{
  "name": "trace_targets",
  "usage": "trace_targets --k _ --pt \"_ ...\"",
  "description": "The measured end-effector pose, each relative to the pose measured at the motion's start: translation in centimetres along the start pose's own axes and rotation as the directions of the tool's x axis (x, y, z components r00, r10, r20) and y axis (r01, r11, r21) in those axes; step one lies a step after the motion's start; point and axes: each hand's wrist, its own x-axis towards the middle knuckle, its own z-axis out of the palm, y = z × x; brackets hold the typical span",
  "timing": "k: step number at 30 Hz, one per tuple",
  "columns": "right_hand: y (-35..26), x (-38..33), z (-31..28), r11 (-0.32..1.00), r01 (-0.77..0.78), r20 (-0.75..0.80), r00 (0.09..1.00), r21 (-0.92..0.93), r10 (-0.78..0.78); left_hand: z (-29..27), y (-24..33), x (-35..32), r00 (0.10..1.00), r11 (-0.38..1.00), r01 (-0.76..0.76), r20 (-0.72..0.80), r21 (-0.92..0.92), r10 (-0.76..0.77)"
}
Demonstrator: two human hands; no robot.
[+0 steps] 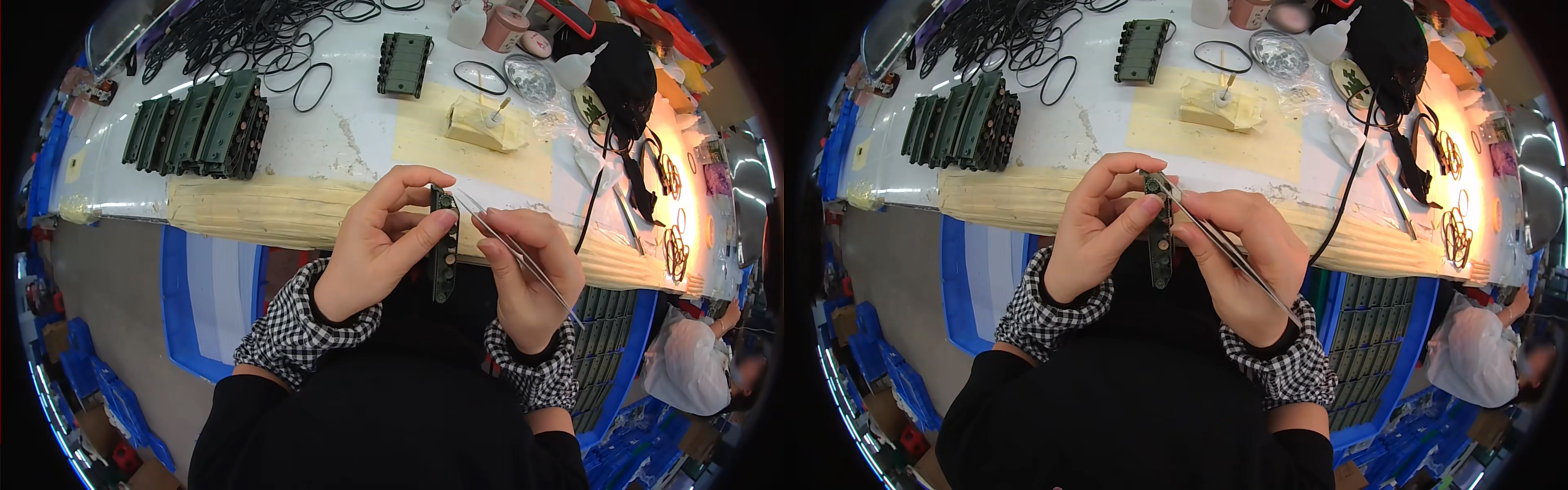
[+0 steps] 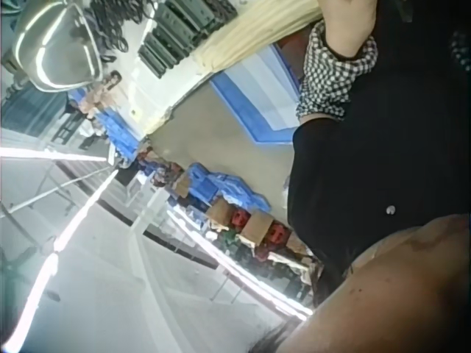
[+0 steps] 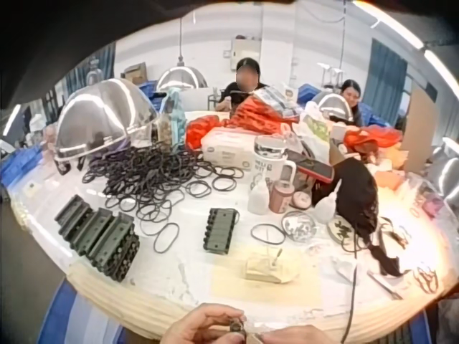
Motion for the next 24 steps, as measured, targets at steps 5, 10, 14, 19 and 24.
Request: trace_targets --k 5,10,14,19,24 --pt "1.1 -0.6 0.7 0.997 0.028 -0.063 0.998 0.07 -0.024 0.2 0.1 0.0 1.0 1.0 0.012 0.0 -0.016 -0.012" --pt "0.9 -0.6 1.2 0.984 -0.058 -0.072 0.995 0.17 0.072 0.2 0.0 0.0 1.0 1.0 -0.012 -0.016 -0.001 0.012" --pt "1.1 -0.5 1.2 0.995 0.009 -0.08 0.997 0.095 -0.002 0.2 0.0 -0.1 1.0 1.0 -0.012 -0.019 -0.011 0.012" --pt "0.8 -0.3 1.2 0.997 0.073 -0.07 0.995 0.019 -0.072 0.6 -0.1 -0.2 0.997 0.998 -0.055 -0.058 0.009 0.056" --pt "0.5 0.4 0.6 0.965 0.215 0.048 0.976 -0.15 -0.21 0.5 0.2 -0.5 0.998 0.998 0.001 -0.07 0.066 0.003"
